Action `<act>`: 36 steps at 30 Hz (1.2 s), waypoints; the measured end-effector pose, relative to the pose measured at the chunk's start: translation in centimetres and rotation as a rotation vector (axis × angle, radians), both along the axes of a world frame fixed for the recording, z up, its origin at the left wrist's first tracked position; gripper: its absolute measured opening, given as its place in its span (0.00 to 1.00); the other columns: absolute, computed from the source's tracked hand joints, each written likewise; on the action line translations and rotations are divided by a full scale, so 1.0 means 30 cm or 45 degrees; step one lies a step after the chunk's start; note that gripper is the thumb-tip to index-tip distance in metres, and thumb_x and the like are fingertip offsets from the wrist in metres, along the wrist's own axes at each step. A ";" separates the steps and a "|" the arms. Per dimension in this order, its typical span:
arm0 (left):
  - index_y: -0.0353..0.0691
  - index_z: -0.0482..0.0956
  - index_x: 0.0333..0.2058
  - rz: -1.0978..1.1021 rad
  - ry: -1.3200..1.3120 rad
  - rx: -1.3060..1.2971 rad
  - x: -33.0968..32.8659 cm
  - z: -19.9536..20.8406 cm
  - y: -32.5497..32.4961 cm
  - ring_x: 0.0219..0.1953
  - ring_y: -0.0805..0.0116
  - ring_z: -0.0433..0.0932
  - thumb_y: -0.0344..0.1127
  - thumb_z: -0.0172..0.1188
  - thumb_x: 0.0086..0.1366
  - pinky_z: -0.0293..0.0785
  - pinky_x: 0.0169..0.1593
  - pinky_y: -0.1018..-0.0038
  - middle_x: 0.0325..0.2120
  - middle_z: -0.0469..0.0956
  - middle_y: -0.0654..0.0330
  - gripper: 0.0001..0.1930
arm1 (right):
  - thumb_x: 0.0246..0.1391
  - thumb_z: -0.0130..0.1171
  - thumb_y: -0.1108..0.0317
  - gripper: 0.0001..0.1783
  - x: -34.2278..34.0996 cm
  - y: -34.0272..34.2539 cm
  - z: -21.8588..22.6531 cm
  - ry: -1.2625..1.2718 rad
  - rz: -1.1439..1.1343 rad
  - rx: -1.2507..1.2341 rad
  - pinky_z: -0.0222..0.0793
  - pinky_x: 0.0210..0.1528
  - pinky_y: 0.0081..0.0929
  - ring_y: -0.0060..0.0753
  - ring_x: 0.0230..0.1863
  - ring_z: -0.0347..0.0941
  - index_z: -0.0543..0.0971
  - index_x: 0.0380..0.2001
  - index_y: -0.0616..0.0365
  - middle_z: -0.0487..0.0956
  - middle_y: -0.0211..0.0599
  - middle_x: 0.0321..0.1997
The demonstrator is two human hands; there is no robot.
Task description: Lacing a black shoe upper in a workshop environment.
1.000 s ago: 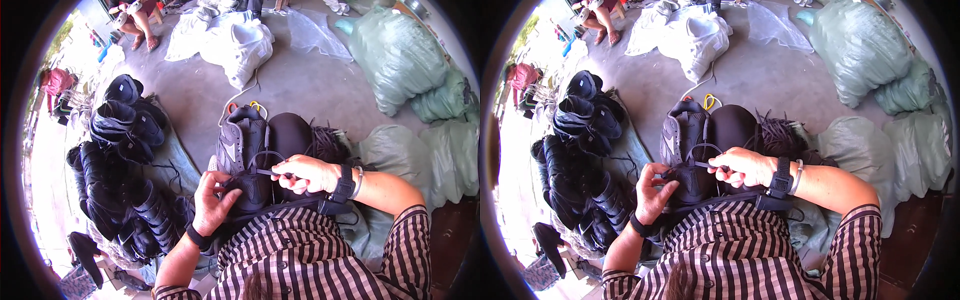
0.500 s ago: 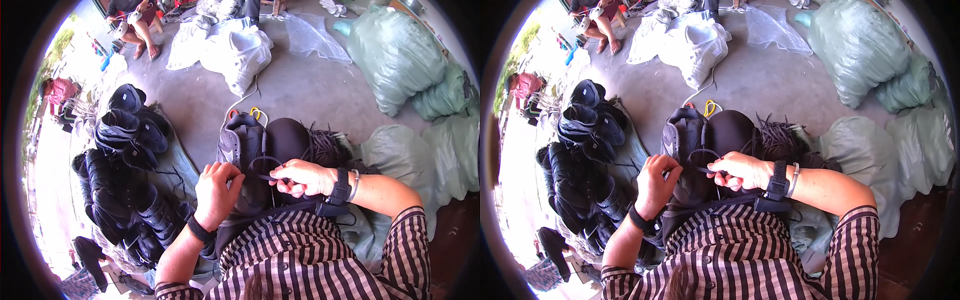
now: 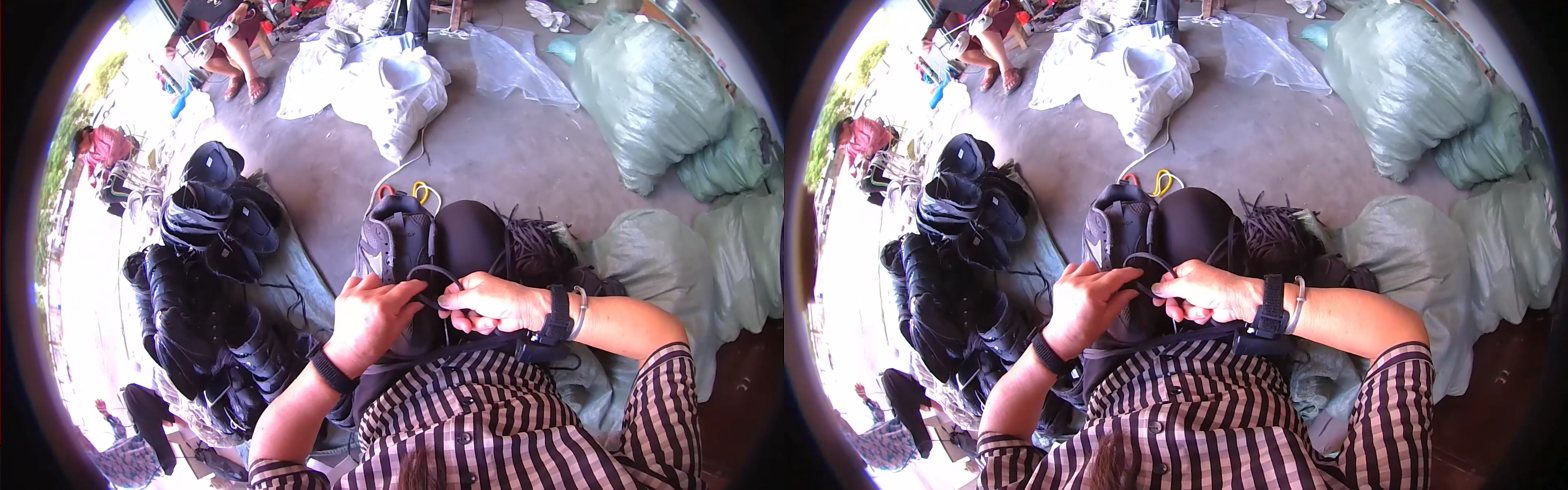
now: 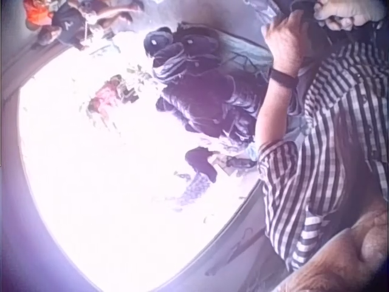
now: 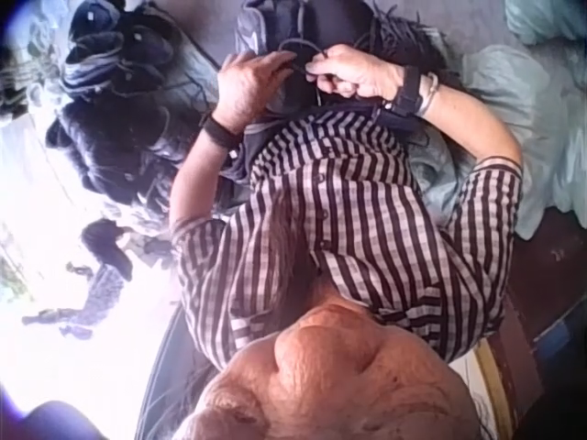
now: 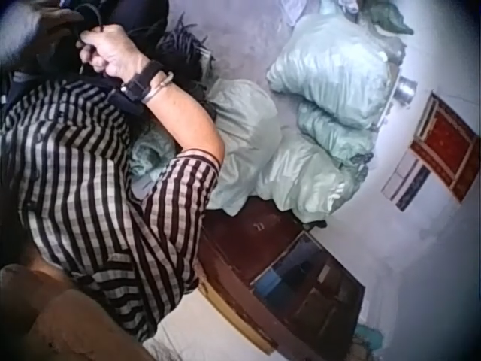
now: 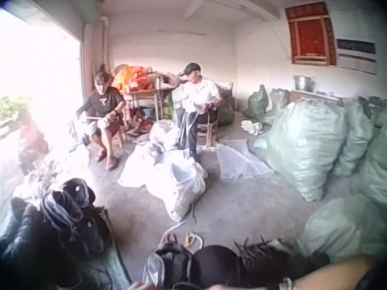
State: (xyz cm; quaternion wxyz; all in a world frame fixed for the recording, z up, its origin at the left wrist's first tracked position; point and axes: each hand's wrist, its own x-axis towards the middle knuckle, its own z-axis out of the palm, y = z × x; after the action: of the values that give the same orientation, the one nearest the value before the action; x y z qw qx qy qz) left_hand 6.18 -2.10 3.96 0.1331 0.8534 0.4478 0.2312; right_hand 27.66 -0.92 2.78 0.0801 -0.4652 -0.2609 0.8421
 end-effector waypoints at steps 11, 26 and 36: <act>0.50 0.75 0.25 -0.061 0.169 0.154 0.030 -0.037 -0.012 0.31 0.67 0.70 0.36 0.66 0.41 0.63 0.41 0.68 0.20 0.71 0.69 0.10 | 0.61 0.49 0.59 0.15 0.114 0.214 0.066 0.228 0.093 0.351 0.47 0.10 0.11 0.11 0.08 0.54 0.75 0.26 0.58 0.69 0.26 0.15; 0.47 0.78 0.38 0.232 -0.135 -0.022 -0.027 -0.040 -0.124 0.41 0.59 0.74 0.31 0.72 0.39 0.76 0.37 0.69 0.40 0.71 0.58 0.23 | 0.60 0.50 0.57 0.17 -0.045 0.377 0.167 0.108 -0.279 0.722 0.47 0.10 0.12 0.11 0.09 0.54 0.71 0.20 0.54 0.66 0.22 0.14; 0.45 0.81 0.36 -0.152 0.057 0.152 -0.070 -0.098 -0.171 0.43 0.65 0.75 0.32 0.67 0.43 0.73 0.40 0.68 0.33 0.75 0.65 0.16 | 0.60 0.50 0.58 0.16 -0.014 0.441 0.233 0.224 -0.555 0.863 0.45 0.12 0.12 0.09 0.11 0.52 0.70 0.20 0.51 0.63 0.18 0.14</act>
State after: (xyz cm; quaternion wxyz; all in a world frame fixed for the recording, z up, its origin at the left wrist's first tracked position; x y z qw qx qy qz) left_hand 4.07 -7.22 1.02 0.0855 0.8899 0.3845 0.2300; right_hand 27.25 12.31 9.76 0.4273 -0.3830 -0.4110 0.7084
